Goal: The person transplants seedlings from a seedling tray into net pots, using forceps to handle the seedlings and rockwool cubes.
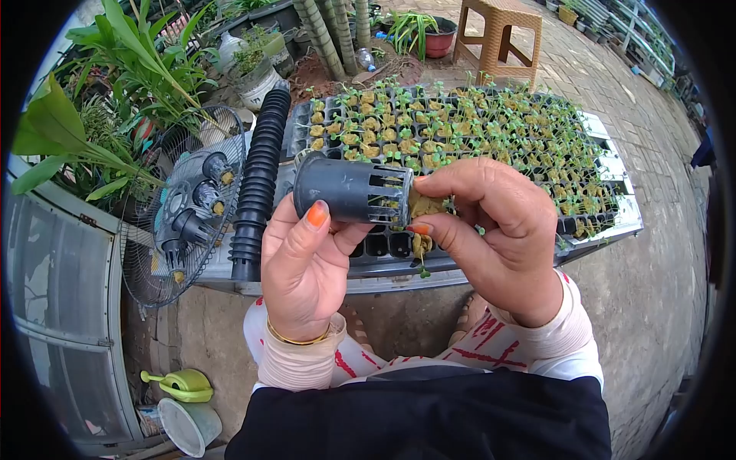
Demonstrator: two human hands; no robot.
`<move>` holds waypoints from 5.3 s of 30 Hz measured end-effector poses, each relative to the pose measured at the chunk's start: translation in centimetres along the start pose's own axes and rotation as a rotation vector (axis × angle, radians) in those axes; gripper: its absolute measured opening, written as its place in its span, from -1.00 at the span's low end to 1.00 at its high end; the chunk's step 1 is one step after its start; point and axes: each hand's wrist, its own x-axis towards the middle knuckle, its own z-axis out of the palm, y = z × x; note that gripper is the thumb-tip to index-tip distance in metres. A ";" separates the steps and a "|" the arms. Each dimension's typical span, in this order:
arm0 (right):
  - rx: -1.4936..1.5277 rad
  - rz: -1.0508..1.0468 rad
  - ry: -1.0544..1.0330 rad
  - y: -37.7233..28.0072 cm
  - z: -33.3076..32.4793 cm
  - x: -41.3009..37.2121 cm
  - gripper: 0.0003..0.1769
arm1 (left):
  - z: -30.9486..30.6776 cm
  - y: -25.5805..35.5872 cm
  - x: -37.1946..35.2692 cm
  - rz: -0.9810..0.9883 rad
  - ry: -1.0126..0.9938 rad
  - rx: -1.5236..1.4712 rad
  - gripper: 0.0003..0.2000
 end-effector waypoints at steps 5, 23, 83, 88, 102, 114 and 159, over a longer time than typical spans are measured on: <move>0.051 0.029 0.010 0.6 0.3 0.0 -0.70 | 0.0 0.0 0.1 -0.015 0.002 -0.013 -0.76; 0.153 0.118 0.081 0.8 0.6 -0.2 -0.82 | 0.4 -0.1 0.1 0.058 0.018 0.109 -0.83; 0.991 0.727 0.024 0.4 1.1 -0.7 -0.79 | 1.1 -0.8 0.1 0.330 0.001 0.342 -0.68; 0.812 0.589 0.006 1.2 1.5 -1.2 -0.83 | 0.4 -0.7 -0.1 0.299 -0.026 0.388 -0.63; 1.040 0.656 0.026 1.7 2.1 -0.9 -0.80 | 1.2 -0.5 0.2 0.223 0.073 0.414 -0.33; 0.107 -0.064 -0.107 0.2 -0.2 0.2 -0.77 | 0.4 0.0 -0.3 0.079 0.013 0.362 -0.36; 0.244 0.244 -0.081 0.9 -0.1 -0.2 -0.90 | 1.5 -0.3 0.0 0.035 0.114 0.170 -0.54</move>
